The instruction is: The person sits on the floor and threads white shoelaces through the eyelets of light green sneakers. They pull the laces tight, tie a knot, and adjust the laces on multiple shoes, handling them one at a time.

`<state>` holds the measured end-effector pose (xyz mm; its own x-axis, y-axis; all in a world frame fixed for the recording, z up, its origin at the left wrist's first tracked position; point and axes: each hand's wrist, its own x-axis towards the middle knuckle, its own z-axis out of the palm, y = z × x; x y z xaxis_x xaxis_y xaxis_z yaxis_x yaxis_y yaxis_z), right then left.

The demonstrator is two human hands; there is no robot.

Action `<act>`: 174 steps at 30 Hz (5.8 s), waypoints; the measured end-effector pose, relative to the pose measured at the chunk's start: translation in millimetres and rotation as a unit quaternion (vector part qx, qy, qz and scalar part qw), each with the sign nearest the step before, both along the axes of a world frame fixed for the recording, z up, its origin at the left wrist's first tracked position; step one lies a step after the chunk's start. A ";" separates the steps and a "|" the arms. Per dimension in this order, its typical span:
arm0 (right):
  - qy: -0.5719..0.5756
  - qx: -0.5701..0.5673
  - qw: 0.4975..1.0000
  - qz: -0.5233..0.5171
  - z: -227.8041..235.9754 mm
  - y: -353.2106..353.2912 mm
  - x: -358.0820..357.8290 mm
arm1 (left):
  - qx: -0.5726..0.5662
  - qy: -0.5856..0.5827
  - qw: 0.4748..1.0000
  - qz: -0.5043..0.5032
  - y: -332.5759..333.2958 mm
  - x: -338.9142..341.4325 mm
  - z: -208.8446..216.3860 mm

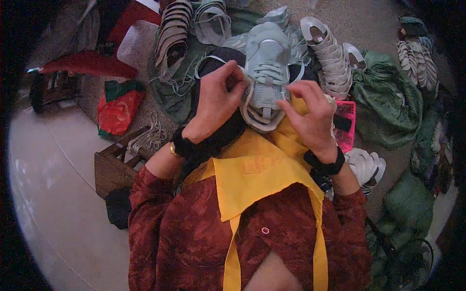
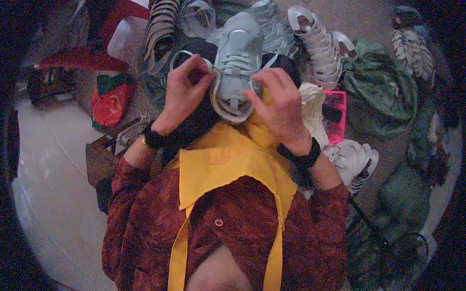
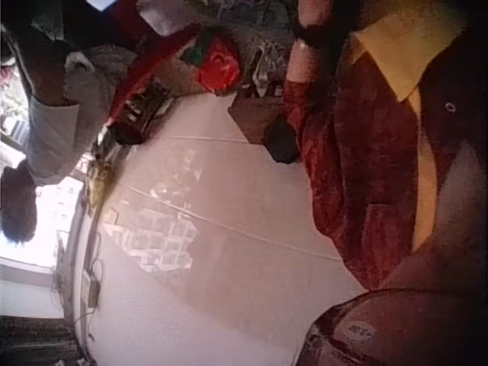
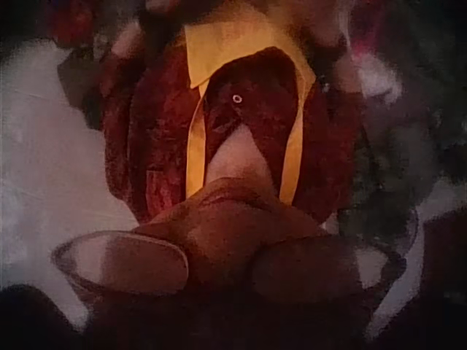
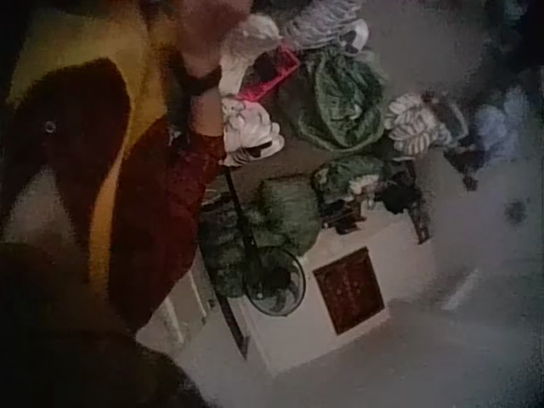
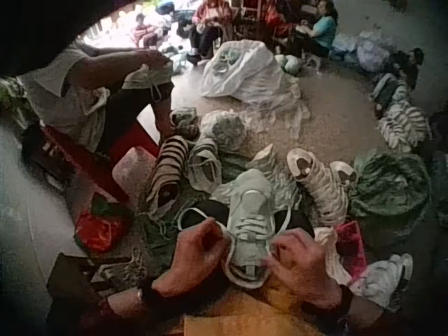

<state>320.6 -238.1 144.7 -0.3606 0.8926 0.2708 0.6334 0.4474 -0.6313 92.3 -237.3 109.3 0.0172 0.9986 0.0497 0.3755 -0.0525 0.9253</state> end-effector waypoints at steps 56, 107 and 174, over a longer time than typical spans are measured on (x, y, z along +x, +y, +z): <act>-0.001 -0.092 0.994 0.052 10.0 13.3 -28.8 | 0.142 0.112 0.984 -0.012 -19.2 11.8 -1.3; 0.024 -0.055 0.998 0.001 -6.8 15.8 8.4 | -0.012 0.061 0.994 -0.087 18.8 -8.4 20.9; 0.130 -0.248 0.957 -0.075 -14.6 16.7 22.3 | -0.079 -0.059 0.992 -0.073 10.9 -18.5 -6.7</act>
